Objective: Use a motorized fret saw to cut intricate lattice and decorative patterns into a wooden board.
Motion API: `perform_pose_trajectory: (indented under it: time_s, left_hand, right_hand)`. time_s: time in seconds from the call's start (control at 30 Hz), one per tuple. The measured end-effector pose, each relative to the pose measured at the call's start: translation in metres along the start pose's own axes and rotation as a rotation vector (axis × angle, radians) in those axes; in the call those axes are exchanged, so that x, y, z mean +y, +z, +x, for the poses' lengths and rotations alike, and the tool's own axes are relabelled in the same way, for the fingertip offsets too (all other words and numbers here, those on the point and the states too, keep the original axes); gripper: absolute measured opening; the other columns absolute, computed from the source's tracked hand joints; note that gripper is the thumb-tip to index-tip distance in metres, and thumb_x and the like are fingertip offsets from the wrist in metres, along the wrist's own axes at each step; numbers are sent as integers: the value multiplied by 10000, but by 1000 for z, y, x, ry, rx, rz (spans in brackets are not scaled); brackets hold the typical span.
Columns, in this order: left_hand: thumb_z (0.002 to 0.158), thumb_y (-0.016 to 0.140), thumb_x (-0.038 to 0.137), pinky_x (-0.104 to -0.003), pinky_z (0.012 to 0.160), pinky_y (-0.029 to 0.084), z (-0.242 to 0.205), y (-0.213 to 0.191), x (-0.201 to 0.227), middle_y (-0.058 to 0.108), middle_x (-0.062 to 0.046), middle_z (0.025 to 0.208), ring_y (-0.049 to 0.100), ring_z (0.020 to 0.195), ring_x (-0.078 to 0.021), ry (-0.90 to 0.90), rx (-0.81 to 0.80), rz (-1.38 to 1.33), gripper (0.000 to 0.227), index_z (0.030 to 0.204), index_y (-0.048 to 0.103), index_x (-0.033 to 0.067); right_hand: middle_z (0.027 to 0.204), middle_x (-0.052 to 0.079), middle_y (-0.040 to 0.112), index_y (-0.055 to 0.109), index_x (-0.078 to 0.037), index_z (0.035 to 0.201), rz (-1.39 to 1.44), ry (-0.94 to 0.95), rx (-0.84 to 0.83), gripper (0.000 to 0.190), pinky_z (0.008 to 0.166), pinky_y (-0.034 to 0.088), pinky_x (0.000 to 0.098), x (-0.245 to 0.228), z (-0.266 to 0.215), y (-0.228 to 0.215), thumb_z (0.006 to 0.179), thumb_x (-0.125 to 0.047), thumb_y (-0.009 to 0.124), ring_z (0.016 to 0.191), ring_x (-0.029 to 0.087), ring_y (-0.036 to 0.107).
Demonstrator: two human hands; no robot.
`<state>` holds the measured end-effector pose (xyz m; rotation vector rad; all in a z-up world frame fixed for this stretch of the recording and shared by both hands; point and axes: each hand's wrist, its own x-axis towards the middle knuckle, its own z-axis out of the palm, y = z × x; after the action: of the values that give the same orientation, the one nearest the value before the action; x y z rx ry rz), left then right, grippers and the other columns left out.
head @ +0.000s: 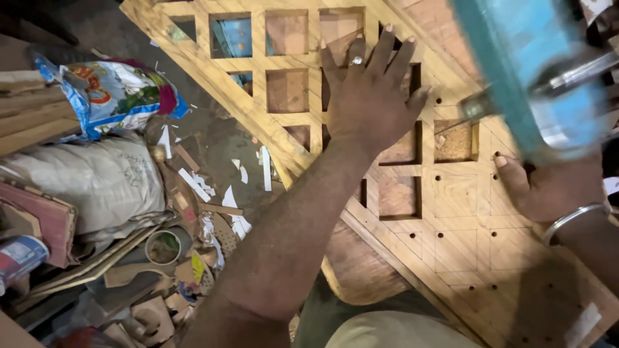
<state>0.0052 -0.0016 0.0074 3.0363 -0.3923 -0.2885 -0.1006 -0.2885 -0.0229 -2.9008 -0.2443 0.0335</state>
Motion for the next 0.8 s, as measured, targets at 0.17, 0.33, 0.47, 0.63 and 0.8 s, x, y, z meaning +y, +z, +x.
perform_pose_trajectory:
  time_s: [0.17,0.33,0.47,0.63,0.8]
  left_hand:
    - [992,304,674,-745,1175,114,1,-2,0,229,-22,1658,260,1496,-340,-8,7,1,732,1601,232,275]
    - [989,313,676,-744,1172,116,0,0,-1,233,-32,1658,267,1492,-350,-3,11,-1,740,1601,236,268]
    - [985,316,676,-745,1177,116,2,6,0,240,-31,1658,276,1490,-350,-4,38,0,744,1602,243,267]
    - [984,312,675,-747,1172,114,3,2,-1,234,-27,1658,273,1484,-351,-4,25,3,743,1600,238,268]
    - [986,315,668,-747,1170,116,6,6,-3,245,-23,1654,276,1483,-343,-4,21,2,732,1597,243,272]
  right_hand:
    - [1592,137,534,545,-135,1564,-44,18,2,637,1156,423,413,-1,1,-1,1004,-437,582,1447,318,519]
    - [1607,115,525,524,-168,1587,4,81,-47,666,1111,453,404,-6,2,-3,992,-465,561,1330,288,582]
    - [1621,107,499,495,-178,1602,-44,74,-65,686,1102,438,398,-3,3,-1,991,-488,531,1367,273,552]
    - [1658,97,417,429,-195,1619,-45,141,-163,720,1123,383,412,-2,7,0,967,-490,505,1412,279,477]
    - [1657,99,402,419,-201,1611,-62,181,-171,713,1187,349,426,-2,9,4,970,-506,489,1465,295,436]
